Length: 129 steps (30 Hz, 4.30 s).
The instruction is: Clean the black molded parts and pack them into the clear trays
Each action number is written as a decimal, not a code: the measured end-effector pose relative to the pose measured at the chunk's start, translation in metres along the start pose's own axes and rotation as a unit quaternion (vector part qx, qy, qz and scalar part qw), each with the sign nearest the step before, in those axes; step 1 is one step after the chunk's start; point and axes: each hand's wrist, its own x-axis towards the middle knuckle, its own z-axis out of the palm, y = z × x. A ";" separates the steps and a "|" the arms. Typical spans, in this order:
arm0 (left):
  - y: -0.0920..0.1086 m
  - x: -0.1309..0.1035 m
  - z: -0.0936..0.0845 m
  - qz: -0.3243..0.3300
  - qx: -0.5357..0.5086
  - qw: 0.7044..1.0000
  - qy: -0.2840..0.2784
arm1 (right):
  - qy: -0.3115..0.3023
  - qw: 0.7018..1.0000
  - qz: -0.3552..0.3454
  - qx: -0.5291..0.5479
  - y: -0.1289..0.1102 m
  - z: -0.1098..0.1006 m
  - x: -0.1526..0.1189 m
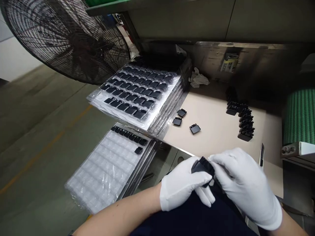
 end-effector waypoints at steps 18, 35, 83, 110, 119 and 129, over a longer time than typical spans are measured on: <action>0.005 0.006 0.006 -0.009 0.014 1.000 0.017 | -0.032 0.999 -0.002 0.008 0.000 -0.002 0.002; 0.008 0.013 0.008 -0.011 0.019 1.000 0.016 | -0.024 0.999 0.021 -0.019 0.005 0.000 0.001; -0.025 -0.005 -0.004 0.125 -0.272 0.954 -0.008 | 0.020 0.983 0.124 0.134 0.038 0.013 -0.013; -0.056 -0.071 -0.124 0.245 -0.384 0.880 -0.138 | -0.145 0.913 0.187 0.332 -0.081 0.100 0.056; -0.061 -0.094 -0.180 0.246 -0.426 0.858 -0.148 | -0.218 0.894 0.220 0.324 -0.121 0.143 0.089; -0.068 -0.111 -0.239 0.235 -0.454 0.842 -0.170 | -0.242 0.887 0.223 0.325 -0.149 0.186 0.119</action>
